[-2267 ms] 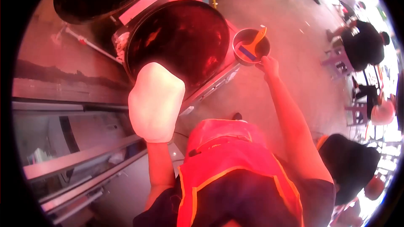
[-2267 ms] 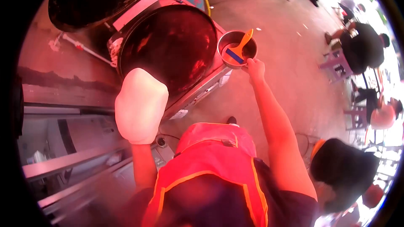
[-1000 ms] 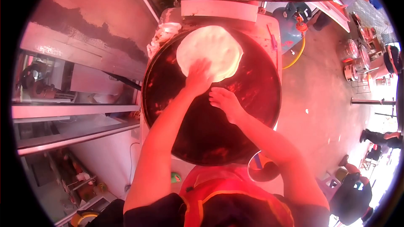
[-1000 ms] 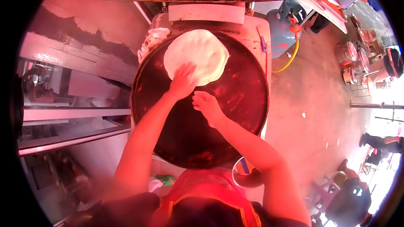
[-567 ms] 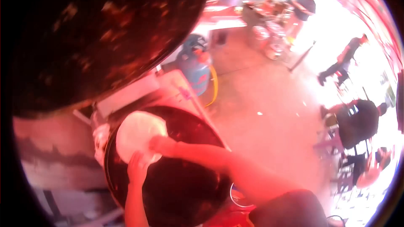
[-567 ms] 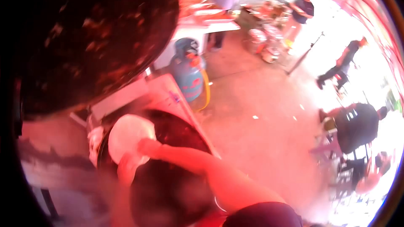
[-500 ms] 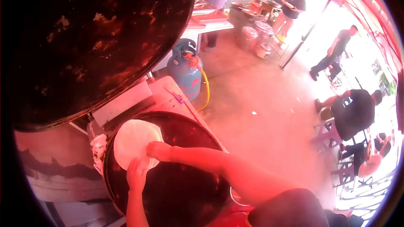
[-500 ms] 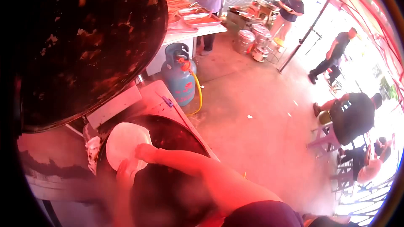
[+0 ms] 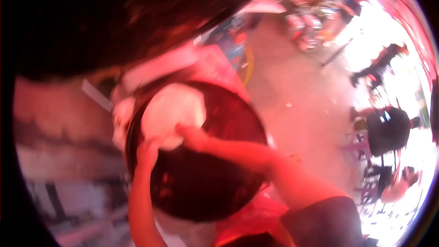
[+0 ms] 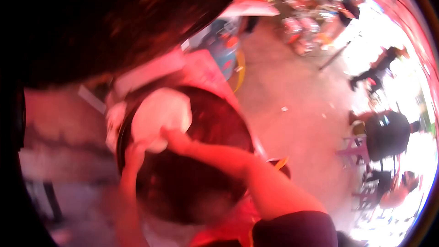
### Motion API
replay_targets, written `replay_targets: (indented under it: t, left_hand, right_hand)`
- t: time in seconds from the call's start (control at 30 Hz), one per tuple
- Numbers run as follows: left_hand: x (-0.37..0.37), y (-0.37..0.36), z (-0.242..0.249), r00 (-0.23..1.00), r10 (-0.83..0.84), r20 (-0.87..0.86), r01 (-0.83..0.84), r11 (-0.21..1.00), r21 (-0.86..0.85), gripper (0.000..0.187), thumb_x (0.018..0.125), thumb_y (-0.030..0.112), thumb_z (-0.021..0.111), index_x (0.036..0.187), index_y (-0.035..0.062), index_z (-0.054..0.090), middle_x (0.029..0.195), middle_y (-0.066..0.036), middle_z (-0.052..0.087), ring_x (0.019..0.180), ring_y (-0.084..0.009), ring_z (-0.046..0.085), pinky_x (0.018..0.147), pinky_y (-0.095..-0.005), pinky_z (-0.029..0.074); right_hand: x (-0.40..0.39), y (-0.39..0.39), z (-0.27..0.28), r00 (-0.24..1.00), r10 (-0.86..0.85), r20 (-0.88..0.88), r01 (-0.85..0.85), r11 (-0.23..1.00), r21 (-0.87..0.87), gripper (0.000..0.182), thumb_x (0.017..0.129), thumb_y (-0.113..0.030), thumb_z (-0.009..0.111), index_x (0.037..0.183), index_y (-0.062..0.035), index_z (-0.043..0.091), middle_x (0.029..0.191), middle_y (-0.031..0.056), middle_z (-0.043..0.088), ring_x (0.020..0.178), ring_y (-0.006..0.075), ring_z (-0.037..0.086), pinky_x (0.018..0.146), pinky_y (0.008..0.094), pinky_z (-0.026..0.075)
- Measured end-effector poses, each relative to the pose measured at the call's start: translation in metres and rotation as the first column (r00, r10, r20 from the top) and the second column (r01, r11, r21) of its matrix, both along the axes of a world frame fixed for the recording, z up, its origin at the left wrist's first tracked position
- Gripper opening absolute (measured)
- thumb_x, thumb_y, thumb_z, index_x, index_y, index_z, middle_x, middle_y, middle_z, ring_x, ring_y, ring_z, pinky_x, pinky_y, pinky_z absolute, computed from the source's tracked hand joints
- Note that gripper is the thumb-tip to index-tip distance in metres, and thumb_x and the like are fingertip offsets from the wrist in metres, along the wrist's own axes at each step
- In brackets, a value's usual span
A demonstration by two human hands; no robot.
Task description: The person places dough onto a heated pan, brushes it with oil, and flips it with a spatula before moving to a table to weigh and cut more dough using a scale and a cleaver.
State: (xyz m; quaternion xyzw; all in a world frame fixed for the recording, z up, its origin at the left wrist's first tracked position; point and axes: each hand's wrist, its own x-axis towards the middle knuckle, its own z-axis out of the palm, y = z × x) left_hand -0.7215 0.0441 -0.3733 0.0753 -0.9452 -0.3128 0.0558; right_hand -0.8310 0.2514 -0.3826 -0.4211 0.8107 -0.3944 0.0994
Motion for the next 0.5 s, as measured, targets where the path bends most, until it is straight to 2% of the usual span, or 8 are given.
replay_targets:
  t: [0.03,0.07,0.1,0.17,0.27,0.37,0.47,0.5]
  left_hand:
    - [0.019,-0.004,0.005,0.990,0.116,0.086,-0.134,0.958,0.252,0.027,0.086,0.015,0.046,0.100,0.0033,0.066,0.103,-0.016,0.064,0.101,-0.0317,0.059,0.089,-0.0396,0.045]
    - [0.044,-0.013,0.007,1.000,0.017,-0.016,-0.015,0.993,0.118,0.027,0.086,0.017,0.047,0.100,0.0025,0.065,0.104,-0.016,0.064,0.102,-0.0317,0.058,0.092,-0.0381,0.043]
    - [0.069,-0.026,-0.009,0.997,-0.015,-0.079,0.035,0.964,0.262,0.025,0.085,0.016,0.049,0.098,0.0022,0.065,0.104,-0.015,0.064,0.102,-0.0313,0.058,0.094,-0.0373,0.042]
    - [0.101,-0.036,0.000,0.967,-0.245,-0.069,0.219,0.940,-0.260,0.022,0.084,0.013,0.049,0.097,0.0034,0.065,0.106,-0.012,0.064,0.105,-0.0290,0.056,0.095,-0.0359,0.043]
    - [0.144,-0.040,0.000,0.969,-0.222,0.110,0.248,0.894,-0.374,0.027,0.083,0.014,0.050,0.103,0.0055,0.066,0.114,-0.010,0.062,0.110,-0.0247,0.055,0.101,-0.0351,0.041]
    - [0.162,-0.031,-0.002,0.981,-0.173,0.091,0.194,0.913,-0.360,0.027,0.083,0.014,0.051,0.105,0.0062,0.065,0.116,-0.010,0.061,0.113,-0.0241,0.054,0.101,-0.0348,0.040]
    - [0.163,-0.018,0.025,0.923,-0.055,0.380,0.155,0.959,-0.237,0.028,0.082,0.013,0.052,0.106,0.0069,0.065,0.118,-0.009,0.060,0.116,-0.0238,0.052,0.100,-0.0346,0.040]
    - [0.165,-0.019,0.023,0.926,-0.083,0.368,0.192,0.944,-0.270,0.029,0.082,0.013,0.052,0.107,0.0068,0.064,0.118,-0.009,0.060,0.116,-0.0240,0.051,0.100,-0.0346,0.040]
  right_hand:
    - [0.018,-0.004,-0.026,0.998,0.023,-0.053,-0.025,0.999,-0.038,0.028,0.073,0.001,0.048,0.101,-0.0011,0.050,0.087,0.0222,0.060,0.081,0.0443,0.058,0.068,0.0487,0.047]
    - [0.041,-0.003,0.000,0.997,0.064,0.049,-0.064,0.998,-0.004,0.019,0.079,-0.001,0.048,0.098,-0.0035,0.050,0.084,0.0215,0.060,0.078,0.0445,0.058,0.064,0.0497,0.046]
    - [0.061,-0.007,-0.011,0.991,0.086,0.100,-0.084,0.996,-0.026,0.014,0.082,-0.004,0.050,0.096,-0.0043,0.050,0.081,0.0203,0.060,0.075,0.0432,0.059,0.063,0.0488,0.046]
    - [0.099,-0.022,-0.023,0.982,0.123,0.143,-0.114,0.991,-0.068,0.006,0.088,-0.009,0.051,0.092,-0.0054,0.049,0.075,0.0177,0.060,0.070,0.0397,0.059,0.060,0.0463,0.047]
    - [0.144,-0.029,-0.015,0.973,0.196,0.124,-0.183,0.977,-0.110,0.010,0.091,-0.015,0.051,0.088,-0.0062,0.048,0.068,0.0143,0.060,0.063,0.0345,0.060,0.056,0.0425,0.047]
    - [0.155,-0.027,-0.007,0.958,0.283,0.044,-0.278,0.956,-0.088,0.011,0.089,-0.015,0.054,0.086,-0.0072,0.048,0.069,0.0096,0.061,0.062,0.0307,0.061,0.054,0.0389,0.047]
    - [0.152,-0.023,-0.003,0.871,0.487,0.065,-0.489,0.872,0.009,0.008,0.088,-0.015,0.054,0.091,-0.0079,0.054,0.082,0.0084,0.065,0.074,0.0283,0.063,0.064,0.0370,0.050]
    - [0.143,-0.020,-0.004,0.838,0.536,-0.102,-0.540,0.841,-0.022,0.009,0.088,-0.015,0.055,0.094,-0.0085,0.056,0.088,0.0082,0.065,0.080,0.0278,0.062,0.068,0.0365,0.050]
